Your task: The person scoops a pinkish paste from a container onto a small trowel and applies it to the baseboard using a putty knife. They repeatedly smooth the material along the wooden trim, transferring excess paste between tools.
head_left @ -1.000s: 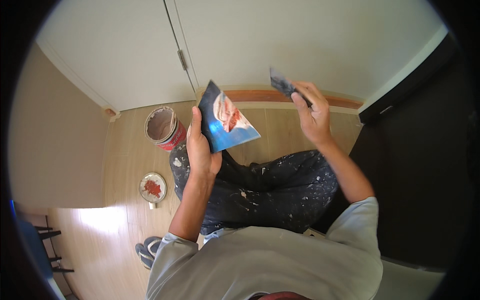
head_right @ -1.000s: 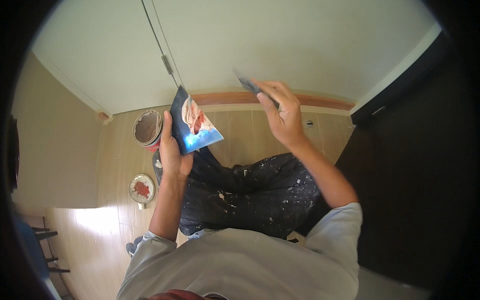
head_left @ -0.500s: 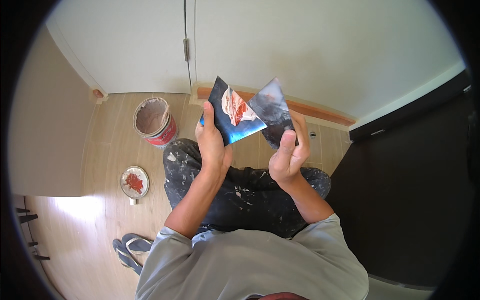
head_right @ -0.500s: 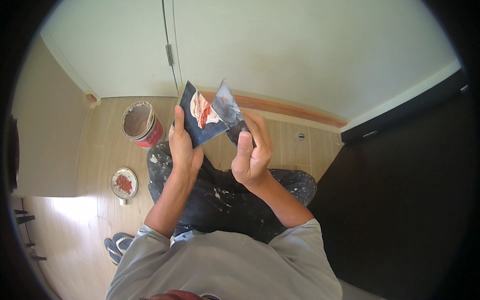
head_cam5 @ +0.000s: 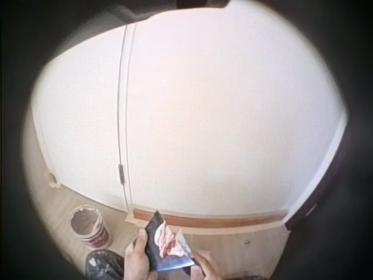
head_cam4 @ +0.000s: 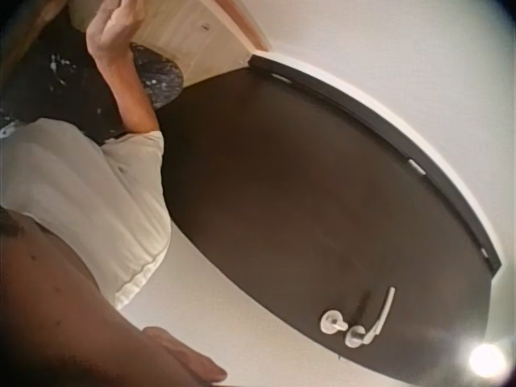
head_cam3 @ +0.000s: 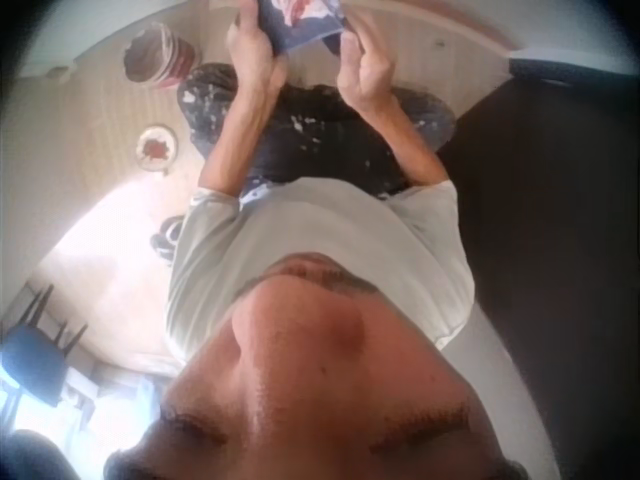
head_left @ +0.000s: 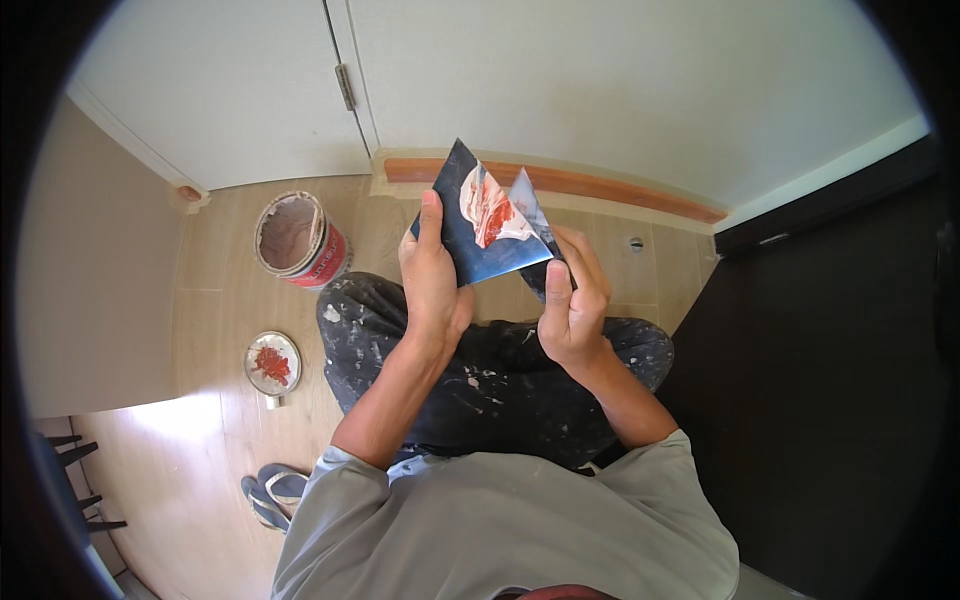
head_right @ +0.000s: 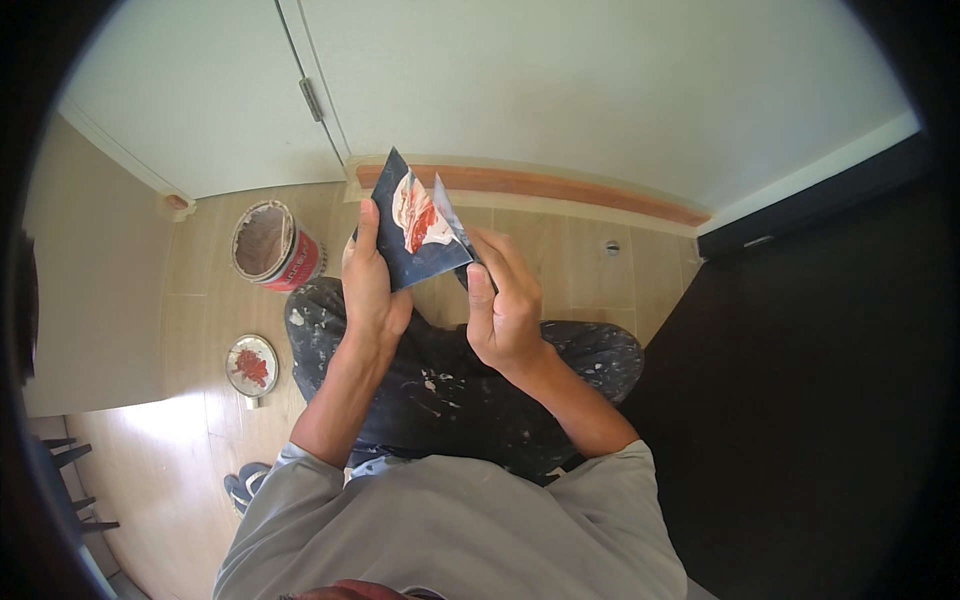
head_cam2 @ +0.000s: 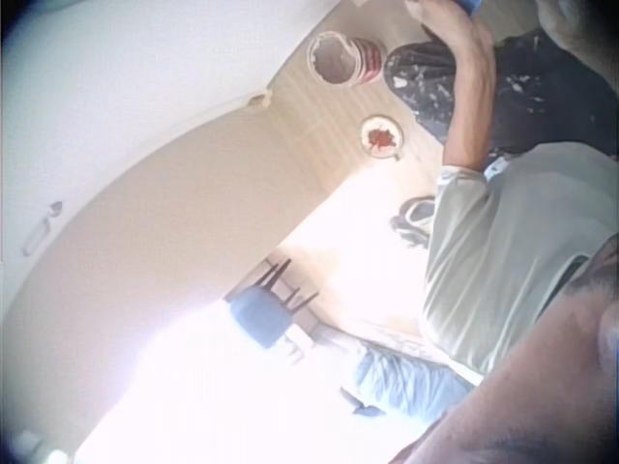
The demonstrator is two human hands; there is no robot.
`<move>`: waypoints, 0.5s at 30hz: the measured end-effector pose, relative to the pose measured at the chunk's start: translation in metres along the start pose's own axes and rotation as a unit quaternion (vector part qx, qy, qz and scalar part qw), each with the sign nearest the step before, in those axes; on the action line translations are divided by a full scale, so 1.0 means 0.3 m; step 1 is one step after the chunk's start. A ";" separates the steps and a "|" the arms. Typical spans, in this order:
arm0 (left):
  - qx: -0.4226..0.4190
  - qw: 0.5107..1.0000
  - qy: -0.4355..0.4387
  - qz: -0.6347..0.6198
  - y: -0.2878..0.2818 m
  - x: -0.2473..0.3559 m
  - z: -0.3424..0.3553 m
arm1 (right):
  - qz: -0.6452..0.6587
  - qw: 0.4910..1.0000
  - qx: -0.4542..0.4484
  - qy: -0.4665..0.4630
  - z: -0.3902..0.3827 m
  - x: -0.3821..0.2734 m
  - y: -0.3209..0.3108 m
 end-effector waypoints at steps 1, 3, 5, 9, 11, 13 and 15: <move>-0.004 1.000 -0.004 0.003 0.001 -0.007 0.001 | 0.001 1.000 -0.002 0.000 -0.009 0.009 -0.003; -0.010 1.000 -0.005 0.014 0.007 -0.011 0.003 | 0.002 1.000 -0.008 0.016 -0.026 0.024 -0.005; -0.018 0.999 0.001 0.027 0.011 -0.017 0.004 | 0.008 0.999 -0.015 0.028 -0.047 0.046 -0.006; -0.010 0.999 0.007 0.043 0.003 -0.019 0.026 | -0.011 0.998 -0.047 0.041 -0.098 0.082 0.015; -0.003 0.998 0.036 0.042 0.006 0.007 0.039 | 0.009 0.996 -0.042 0.074 -0.129 0.121 0.020; -0.018 0.997 0.067 0.026 0.012 0.054 0.052 | 0.066 0.987 -0.010 0.145 -0.164 0.180 0.011; -0.043 0.997 0.068 0.018 0.000 0.092 0.067 | 0.339 0.862 0.050 0.375 -0.241 0.351 0.012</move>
Point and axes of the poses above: each hand's wrist, its own z-axis towards the middle knuckle, its own y-axis out of the palm, x = y × z, the point moved 7 cm from there along z, towards the middle knuckle, and after that the axes turned 5 degrees about -z, right-handed, at the moved point
